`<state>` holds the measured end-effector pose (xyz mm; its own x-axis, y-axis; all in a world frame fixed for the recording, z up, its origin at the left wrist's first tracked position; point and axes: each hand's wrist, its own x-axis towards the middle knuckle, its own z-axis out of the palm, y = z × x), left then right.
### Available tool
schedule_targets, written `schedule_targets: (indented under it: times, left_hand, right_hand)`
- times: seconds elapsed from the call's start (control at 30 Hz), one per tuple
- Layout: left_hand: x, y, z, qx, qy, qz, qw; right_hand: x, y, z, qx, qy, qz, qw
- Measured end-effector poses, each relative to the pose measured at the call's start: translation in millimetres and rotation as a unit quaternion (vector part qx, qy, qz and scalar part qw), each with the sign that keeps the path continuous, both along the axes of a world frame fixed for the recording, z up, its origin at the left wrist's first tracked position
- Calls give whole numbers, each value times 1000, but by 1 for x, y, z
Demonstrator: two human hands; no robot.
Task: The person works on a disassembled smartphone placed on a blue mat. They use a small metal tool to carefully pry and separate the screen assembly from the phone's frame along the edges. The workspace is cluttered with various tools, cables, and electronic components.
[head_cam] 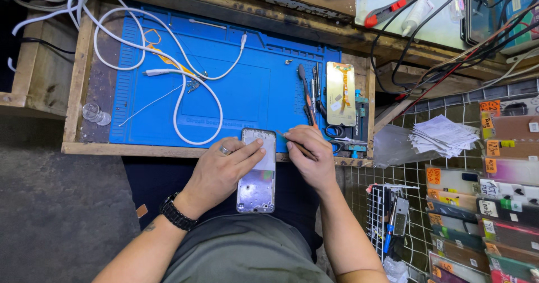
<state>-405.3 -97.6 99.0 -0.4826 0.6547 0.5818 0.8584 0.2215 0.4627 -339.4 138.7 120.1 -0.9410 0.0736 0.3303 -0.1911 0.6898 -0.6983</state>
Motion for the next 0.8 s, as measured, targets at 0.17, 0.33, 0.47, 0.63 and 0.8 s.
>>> schedule_targets:
  times: [0.17,0.33,0.47,0.63,0.8]
  left_hand:
    - [2,2,6,-26,-8,6,1000]
    - [10,9,21,-67,-10,11,998]
    - [11,16,30,-54,-16,-22,998]
    - [-1,38,36,-85,8,24,996]
    - [-10,64,46,-158,52,19,986]
  right_hand:
    - [4,3,-6,-96,27,-33,994]
    - [10,14,-10,-151,30,-56,986]
    - [16,23,-14,-182,40,-56,981]
    - [23,32,-15,-200,58,-72,975]
    - [30,45,-13,-223,84,-73,968]
